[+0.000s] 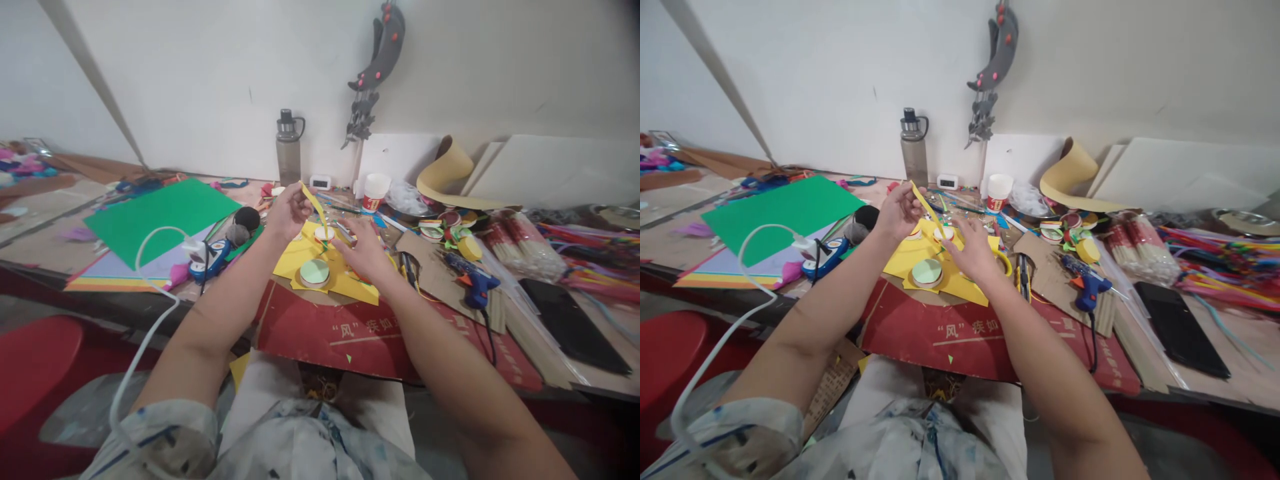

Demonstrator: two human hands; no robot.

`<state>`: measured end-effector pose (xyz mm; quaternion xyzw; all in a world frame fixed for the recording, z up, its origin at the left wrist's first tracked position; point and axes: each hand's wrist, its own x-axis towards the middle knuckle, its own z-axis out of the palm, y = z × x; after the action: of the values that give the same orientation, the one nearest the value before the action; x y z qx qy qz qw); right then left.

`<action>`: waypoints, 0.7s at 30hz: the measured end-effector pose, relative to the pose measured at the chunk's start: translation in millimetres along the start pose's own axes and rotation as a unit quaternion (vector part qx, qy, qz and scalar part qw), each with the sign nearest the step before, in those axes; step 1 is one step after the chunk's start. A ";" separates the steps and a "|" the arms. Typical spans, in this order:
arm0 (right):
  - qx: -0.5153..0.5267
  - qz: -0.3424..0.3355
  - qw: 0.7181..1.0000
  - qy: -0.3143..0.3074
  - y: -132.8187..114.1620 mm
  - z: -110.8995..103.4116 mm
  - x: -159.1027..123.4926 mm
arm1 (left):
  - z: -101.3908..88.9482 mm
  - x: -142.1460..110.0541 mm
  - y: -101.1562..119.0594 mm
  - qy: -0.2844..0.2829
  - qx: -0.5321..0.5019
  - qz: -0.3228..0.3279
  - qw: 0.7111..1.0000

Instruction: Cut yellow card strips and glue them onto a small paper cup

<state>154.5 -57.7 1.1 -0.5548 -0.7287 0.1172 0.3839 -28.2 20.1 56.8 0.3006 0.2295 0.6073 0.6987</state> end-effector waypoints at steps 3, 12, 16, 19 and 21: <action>-0.026 0.011 0.999 -0.045 -6.1 1.8 0.3 | 2.3 -2.5 -2.9 -0.006 -0.004 -0.008 1.000; 0.023 0.005 0.998 -0.054 -18.5 3.9 15.7 | 12.2 -10.1 -1.3 0.007 -0.010 -0.054 0.998; 0.124 0.045 0.990 -0.049 -12.7 4.4 14.1 | 7.6 -4.2 2.0 0.023 -0.026 -0.040 0.999; 0.205 0.097 0.972 -0.056 -10.2 5.4 9.8 | -0.6 3.7 2.7 0.039 -0.035 -0.024 0.998; 0.240 0.131 0.960 -0.057 -10.7 6.0 7.3 | -4.7 7.3 1.9 0.052 -0.030 -0.019 0.998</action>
<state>142.0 -53.4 6.6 -0.5295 -0.6210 0.3694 0.4445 -31.7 28.2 55.0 0.2426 0.2527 0.6158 0.7058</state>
